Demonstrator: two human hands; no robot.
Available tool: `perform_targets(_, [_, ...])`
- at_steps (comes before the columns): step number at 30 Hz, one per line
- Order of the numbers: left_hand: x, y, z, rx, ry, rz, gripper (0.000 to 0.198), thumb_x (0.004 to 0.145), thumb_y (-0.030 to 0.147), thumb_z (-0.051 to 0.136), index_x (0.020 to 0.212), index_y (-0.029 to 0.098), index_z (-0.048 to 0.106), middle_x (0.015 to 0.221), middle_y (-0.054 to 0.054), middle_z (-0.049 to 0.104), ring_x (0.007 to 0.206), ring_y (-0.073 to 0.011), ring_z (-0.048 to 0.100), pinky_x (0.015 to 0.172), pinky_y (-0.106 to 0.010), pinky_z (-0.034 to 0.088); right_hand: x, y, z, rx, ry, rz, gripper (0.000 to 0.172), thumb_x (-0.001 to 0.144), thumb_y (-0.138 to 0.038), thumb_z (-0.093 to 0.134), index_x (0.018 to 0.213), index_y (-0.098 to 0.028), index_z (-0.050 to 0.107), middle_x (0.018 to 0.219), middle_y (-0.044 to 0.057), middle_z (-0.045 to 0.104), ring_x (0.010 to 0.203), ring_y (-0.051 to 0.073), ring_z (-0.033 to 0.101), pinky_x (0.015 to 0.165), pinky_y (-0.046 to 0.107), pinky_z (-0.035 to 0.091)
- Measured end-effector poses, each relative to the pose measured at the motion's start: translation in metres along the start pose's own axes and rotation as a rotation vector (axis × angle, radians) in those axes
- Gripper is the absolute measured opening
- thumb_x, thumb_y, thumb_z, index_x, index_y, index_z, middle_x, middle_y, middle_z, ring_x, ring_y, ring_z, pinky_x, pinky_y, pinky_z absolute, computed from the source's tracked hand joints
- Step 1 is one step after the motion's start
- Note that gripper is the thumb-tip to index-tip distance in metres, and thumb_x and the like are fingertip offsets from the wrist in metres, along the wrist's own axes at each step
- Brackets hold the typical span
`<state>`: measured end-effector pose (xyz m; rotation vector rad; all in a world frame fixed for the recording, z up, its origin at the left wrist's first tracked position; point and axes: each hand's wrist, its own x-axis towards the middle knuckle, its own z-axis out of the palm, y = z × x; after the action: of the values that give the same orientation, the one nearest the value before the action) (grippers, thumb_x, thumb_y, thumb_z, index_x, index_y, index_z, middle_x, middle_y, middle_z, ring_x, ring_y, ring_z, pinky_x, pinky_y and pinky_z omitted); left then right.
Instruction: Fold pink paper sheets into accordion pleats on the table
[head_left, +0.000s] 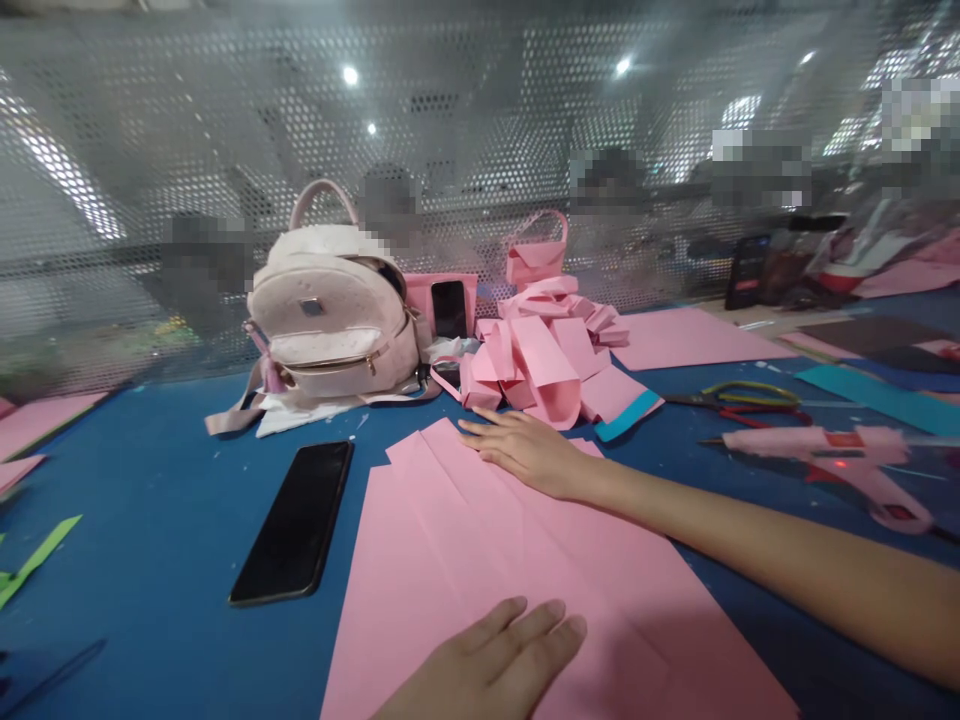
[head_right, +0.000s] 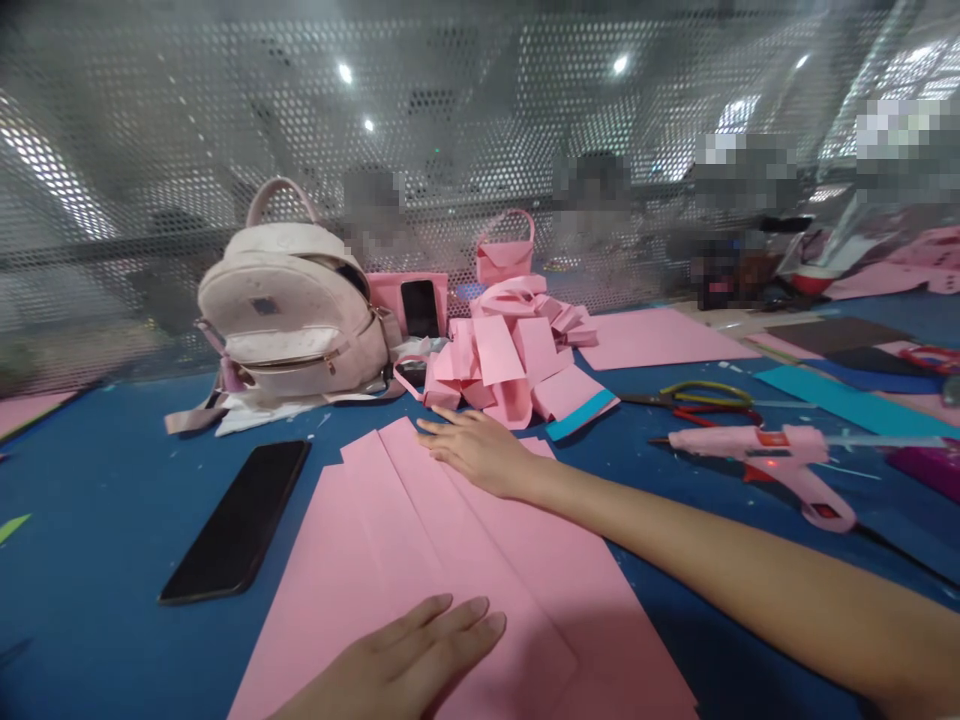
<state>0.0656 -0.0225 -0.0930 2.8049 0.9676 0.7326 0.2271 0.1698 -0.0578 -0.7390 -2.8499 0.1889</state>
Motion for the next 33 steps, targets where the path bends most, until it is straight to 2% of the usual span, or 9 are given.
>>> perform_targets(5, [0.000,-0.007,-0.005,0.005,-0.066,0.117,0.061,0.100,0.043,0.049,0.150,0.009,0.036,0.143,-0.010,0.054,0.128,-0.0198,0.056,0.107,-0.025,0.045,0.009,-0.001,0.006,-0.077,0.041,0.003,0.043,0.105,-0.028,0.034,0.145,-0.027,0.048,0.153,0.003,0.044,0.144,0.024,0.036,0.103,0.044,0.040])
perform_targets(8, [0.001,-0.009,-0.009,0.005,-0.069,0.127,0.056,0.104,0.039,0.043,0.148,0.007,0.036,0.145,-0.011,0.052,0.132,-0.0184,0.051,0.111,-0.026,0.041,0.016,-0.003,0.007,-0.098,0.058,0.024,0.042,0.105,-0.026,0.034,0.144,-0.027,0.049,0.152,0.004,0.045,0.142,0.024,0.040,0.101,0.044,0.041])
perform_targets(12, [0.002,-0.008,-0.010,0.024,-0.071,0.135,0.053,0.104,0.038,0.042,0.147,0.007,0.039,0.143,-0.011,0.054,0.132,-0.0184,0.052,0.110,-0.026,0.041,0.025,-0.009,0.007,-0.134,0.079,0.048,0.039,0.105,-0.025,0.035,0.139,-0.023,0.055,0.150,0.006,0.049,0.138,0.024,0.045,0.096,0.043,0.043])
perform_targets(18, [0.004,-0.006,-0.011,0.067,-0.029,0.142,0.049,0.107,0.037,0.031,0.141,0.005,0.045,0.137,-0.011,0.060,0.126,-0.0177,0.057,0.105,-0.026,0.045,0.038,-0.016,0.011,-0.177,0.106,0.056,0.037,0.104,-0.023,0.038,0.133,-0.018,0.060,0.145,0.010,0.054,0.132,0.024,0.053,0.098,0.043,0.043])
perform_targets(21, [0.004,-0.004,-0.008,0.049,-0.002,0.130,0.047,0.106,0.036,0.033,0.141,0.006,0.045,0.136,-0.010,0.061,0.124,-0.0177,0.059,0.106,-0.026,0.045,0.044,-0.017,0.015,-0.182,0.114,0.062,0.038,0.103,-0.022,0.039,0.133,-0.010,0.058,0.142,0.014,0.057,0.130,0.027,0.054,0.099,0.047,0.044])
perform_targets(24, [0.000,-0.003,-0.004,0.018,0.064,0.074,0.052,0.104,0.044,0.038,0.140,0.007,0.046,0.134,-0.011,0.062,0.122,-0.0193,0.061,0.107,-0.027,0.045,0.048,-0.018,0.016,-0.175,0.112,0.067,0.039,0.103,-0.021,0.039,0.135,-0.005,0.055,0.142,0.016,0.056,0.130,0.029,0.054,0.099,0.050,0.045])
perform_targets(29, [-0.005,-0.004,-0.002,-0.063,-0.111,0.081,0.060,0.102,0.040,0.046,0.152,0.012,0.030,0.147,-0.010,0.050,0.133,-0.0193,0.051,0.111,-0.028,0.041,0.040,-0.032,-0.006,-0.131,0.080,0.046,0.041,0.102,-0.022,0.040,0.137,-0.004,0.054,0.145,0.019,0.051,0.132,0.029,0.052,0.101,0.047,0.048])
perform_targets(31, [-0.006,-0.004,-0.001,-0.066,-0.071,0.045,0.064,0.100,0.042,0.050,0.153,0.013,0.029,0.146,-0.010,0.051,0.131,-0.0202,0.054,0.110,-0.029,0.042,0.028,-0.048,-0.020,-0.102,0.072,0.013,0.044,0.103,-0.024,0.036,0.141,-0.007,0.051,0.149,0.016,0.047,0.136,0.027,0.048,0.108,0.045,0.044])
perform_targets(33, [-0.005,-0.003,0.000,-0.043,0.020,0.031,0.065,0.098,0.046,0.053,0.151,0.014,0.032,0.141,-0.010,0.057,0.125,-0.0204,0.059,0.108,-0.029,0.046,0.011,-0.067,-0.032,-0.064,0.039,-0.067,0.046,0.103,-0.035,0.039,0.146,-0.017,0.047,0.151,0.009,0.046,0.141,0.021,0.042,0.115,0.038,0.038])
